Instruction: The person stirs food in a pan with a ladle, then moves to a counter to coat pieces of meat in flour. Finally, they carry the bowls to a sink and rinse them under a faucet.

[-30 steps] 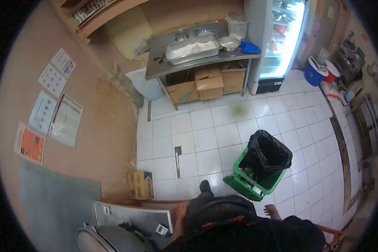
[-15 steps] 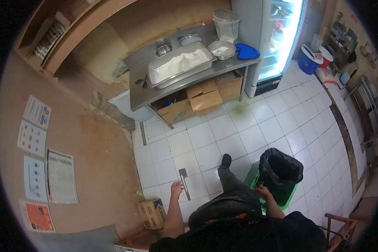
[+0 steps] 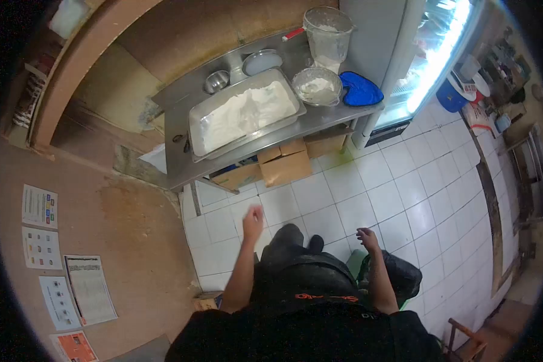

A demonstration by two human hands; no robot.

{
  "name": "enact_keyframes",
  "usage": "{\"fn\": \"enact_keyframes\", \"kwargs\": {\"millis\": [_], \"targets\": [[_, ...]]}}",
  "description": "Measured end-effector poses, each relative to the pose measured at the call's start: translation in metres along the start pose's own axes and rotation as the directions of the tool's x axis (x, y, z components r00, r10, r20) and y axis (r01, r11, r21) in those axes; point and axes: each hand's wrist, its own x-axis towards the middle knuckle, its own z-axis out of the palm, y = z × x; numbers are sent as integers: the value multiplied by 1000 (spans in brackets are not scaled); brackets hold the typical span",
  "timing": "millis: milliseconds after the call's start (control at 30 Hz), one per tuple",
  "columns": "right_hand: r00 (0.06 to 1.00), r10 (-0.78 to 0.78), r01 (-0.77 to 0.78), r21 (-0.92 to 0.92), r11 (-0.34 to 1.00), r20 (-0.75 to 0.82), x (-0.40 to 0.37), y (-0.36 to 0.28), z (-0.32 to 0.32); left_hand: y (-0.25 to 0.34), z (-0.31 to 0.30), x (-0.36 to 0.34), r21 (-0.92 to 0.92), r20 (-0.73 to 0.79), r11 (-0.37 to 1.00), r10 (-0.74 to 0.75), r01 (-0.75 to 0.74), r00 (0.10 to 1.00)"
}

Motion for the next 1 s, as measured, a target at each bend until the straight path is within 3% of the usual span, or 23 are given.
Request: {"fn": "enact_keyframes", "kwargs": {"millis": [33, 67, 100, 133, 200, 267, 300, 333, 400, 433, 500, 567, 633, 667, 733, 767, 833, 867, 900, 967, 1000], "targets": [[999, -37, 37, 1, 999, -2, 4, -25, -3, 15, 2, 42, -85, -137, 993, 75, -87, 988], [995, -97, 97, -14, 995, -4, 10, -48, -7, 52, -10, 79, -98, -209, 988, 97, -120, 973], [989, -151, 150, -22, 988, -7, 12, -68, -8, 50, -11, 127, -46, -264, 975, 197, -217, 944], [991, -126, 126, 13, 992, -39, 16, -88, -8, 67, -13, 167, -128, -335, 956, 208, -263, 919], [987, -145, 147, 19, 989, -72, 24, -128, -8, 82, -15, 246, -29, -279, 979, 184, -200, 943], [977, -182, 188, 46, 981, -108, 37, -156, -8, 93, -11, 312, 227, -205, 969, 146, -98, 968], [977, -177, 183, 35, 983, -120, 45, -173, -7, 99, -4, 337, 212, -198, 972, 141, -98, 970], [976, -170, 180, 65, 982, -138, 53, -190, -5, 104, 2, 358, 337, -252, 939, 14, 74, 968], [975, -161, 175, 79, 981, -156, 63, -234, 6, 100, 13, 391, 479, -349, 791, -227, 381, 909], [976, -157, 168, 68, 983, -152, 69, -260, 12, 94, 18, 406, 475, -348, 789, -239, 390, 907], [965, -218, 234, 101, 967, -145, 84, -311, 26, 81, 26, 428, 593, 32, 732, -438, 336, 898], [965, -226, 239, 101, 966, -130, 114, -345, 37, 70, 34, 437, 592, 88, 759, -395, 271, 914], [925, -377, 375, -56, 925, -36, 139, -372, 44, 62, 35, 437, 485, -40, 835, -277, 261, 960], [916, -401, 397, -90, 914, -30, 144, -392, 47, 64, 29, 433, 493, -30, 829, -287, 264, 958], [914, -406, 401, -139, 906, -9, 149, -433, 51, 76, 9, 428, 254, -150, 889, -353, 381, 923], [915, -404, 399, -137, 906, -3, 161, -440, 50, 78, 2, 427, 257, -153, 886, -357, 386, 921], [880, -473, 474, -143, 869, 41, 183, -443, 45, 81, -7, 421, 386, -234, 911, -57, 147, 971], [890, -449, 455, -110, 884, 72, 191, -449, 44, 86, -10, 418, 323, -200, 946, 40, 27, 979], [891, -447, 454, -109, 884, 81, 197, -454, 42, 87, -4, 419, 326, -204, 945, 33, 36, 978], [894, -430, 444, -116, 888, 130, 206, -466, 40, 90, 19, 431, 117, 71, 943, 306, -313, 949], [877, -454, 478, -177, 861, 159, 214, -469, 38, 92, 35, 438, 100, 180, 921, 356, -377, 917]]}}
